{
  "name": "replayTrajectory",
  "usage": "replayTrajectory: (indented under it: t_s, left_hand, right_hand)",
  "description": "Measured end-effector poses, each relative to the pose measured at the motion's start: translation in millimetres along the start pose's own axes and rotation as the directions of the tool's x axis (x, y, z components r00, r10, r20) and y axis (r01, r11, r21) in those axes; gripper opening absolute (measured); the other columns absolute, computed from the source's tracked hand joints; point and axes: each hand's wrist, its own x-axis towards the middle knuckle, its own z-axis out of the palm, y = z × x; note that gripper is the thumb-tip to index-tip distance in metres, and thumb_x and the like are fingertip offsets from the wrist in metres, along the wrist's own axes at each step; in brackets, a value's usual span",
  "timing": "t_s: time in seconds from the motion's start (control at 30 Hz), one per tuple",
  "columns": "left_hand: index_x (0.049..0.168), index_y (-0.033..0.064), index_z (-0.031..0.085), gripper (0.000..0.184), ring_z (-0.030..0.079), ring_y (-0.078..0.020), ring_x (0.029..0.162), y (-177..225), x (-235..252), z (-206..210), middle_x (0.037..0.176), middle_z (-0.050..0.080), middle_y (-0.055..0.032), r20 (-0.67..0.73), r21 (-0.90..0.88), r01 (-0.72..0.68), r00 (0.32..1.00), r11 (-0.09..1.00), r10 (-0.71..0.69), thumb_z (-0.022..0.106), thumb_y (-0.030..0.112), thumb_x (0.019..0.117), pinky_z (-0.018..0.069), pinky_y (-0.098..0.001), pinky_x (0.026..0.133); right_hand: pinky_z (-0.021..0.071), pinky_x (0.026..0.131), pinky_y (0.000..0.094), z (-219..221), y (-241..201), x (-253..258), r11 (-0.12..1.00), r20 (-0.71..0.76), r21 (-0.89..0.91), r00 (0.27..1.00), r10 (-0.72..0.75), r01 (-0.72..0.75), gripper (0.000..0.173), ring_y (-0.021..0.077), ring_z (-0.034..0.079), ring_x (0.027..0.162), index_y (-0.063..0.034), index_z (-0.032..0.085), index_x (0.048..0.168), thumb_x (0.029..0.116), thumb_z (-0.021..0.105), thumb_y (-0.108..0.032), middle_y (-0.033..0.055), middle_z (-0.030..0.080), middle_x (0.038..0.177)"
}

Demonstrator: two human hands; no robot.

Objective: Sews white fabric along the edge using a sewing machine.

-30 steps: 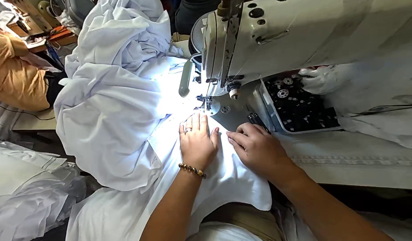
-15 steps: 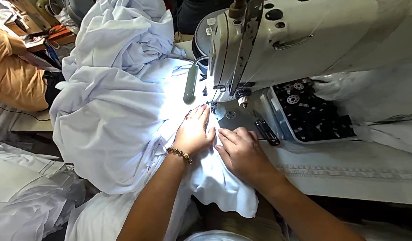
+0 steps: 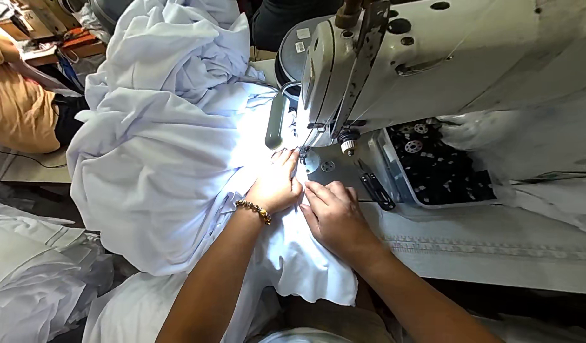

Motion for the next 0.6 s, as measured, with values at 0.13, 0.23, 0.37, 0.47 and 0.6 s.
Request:
replayTrajectory:
  t_s: [0.13, 0.23, 0.37, 0.47, 0.6]
  left_hand:
    - [0.138, 0.0022, 0.063, 0.042, 0.058, -0.0255, 0.133, 8.7, -51.0, 4.5, 0.144, 0.061, -0.0146, -0.343, 0.073, -0.094, 0.933, 0.993, 0.113, 0.063, 0.014, 0.0977, 0.0476, -0.0439, 0.111]
    - [0.103, 0.0091, 0.076, 0.021, 0.067, -0.0205, 0.106, 2.8, -154.8, 29.4, 0.105, 0.073, -0.0064, -0.712, 0.055, 0.085, 0.702, 0.995, -0.020, 0.063, 0.024, 0.0962, 0.0510, -0.0454, 0.099]
    - [0.117, -0.0064, 0.058, 0.051, 0.056, -0.0286, 0.119, -34.2, -256.1, 85.6, 0.117, 0.061, -0.0211, -0.762, -0.323, 0.334, 0.462, 0.885, -0.453, 0.062, 0.040, 0.0957, 0.0438, -0.0443, 0.106]
    - [0.151, -0.0153, 0.029, 0.089, 0.041, -0.0333, 0.145, -38.4, -271.2, 107.8, 0.152, 0.039, -0.0351, -0.427, -0.583, 0.423, 0.567, 0.694, -0.705, 0.050, 0.054, 0.0995, 0.0332, -0.0423, 0.121]
    - [0.139, -0.0118, 0.051, 0.052, 0.060, -0.0098, 0.126, -36.3, -266.5, 109.3, 0.135, 0.063, -0.0183, -0.225, -0.747, 0.234, 0.791, 0.622, -0.569, 0.053, 0.027, 0.1042, 0.0466, -0.0261, 0.110]
  right_hand:
    - [0.0459, 0.083, 0.0574, 2.2, 1.9, -0.8, 1.000, -0.024, -0.013, 1.000, -0.007, 0.007, 0.039, 0.0409, 0.064, 0.101, 0.0047, 0.074, 0.112, 0.1017, 0.050, -0.024, 0.0204, 0.069, 0.125]
    - [0.0457, 0.083, 0.0577, 3.5, 2.3, -3.7, 1.000, -0.033, -0.021, 0.999, -0.017, 0.016, 0.039, 0.0407, 0.064, 0.100, 0.0033, 0.074, 0.110, 0.1027, 0.049, -0.025, 0.0199, 0.070, 0.123]
    - [0.0460, 0.084, 0.0573, 4.7, 1.4, -3.4, 0.999, -0.045, -0.037, 0.999, -0.028, 0.027, 0.039, 0.0414, 0.064, 0.099, 0.0045, 0.074, 0.110, 0.1026, 0.049, -0.024, 0.0215, 0.070, 0.122]
    - [0.0466, 0.085, 0.0569, 5.7, 1.3, -4.6, 0.999, -0.060, -0.032, 0.998, -0.024, 0.022, 0.041, 0.0413, 0.065, 0.100, 0.0052, 0.074, 0.108, 0.1033, 0.047, -0.025, 0.0220, 0.070, 0.121]
    - [0.0465, 0.087, 0.0585, 6.6, 4.3, -5.7, 1.000, -0.072, -0.006, 0.997, -0.020, 0.019, 0.043, 0.0419, 0.066, 0.102, 0.0052, 0.074, 0.110, 0.1030, 0.046, -0.027, 0.0215, 0.070, 0.122]
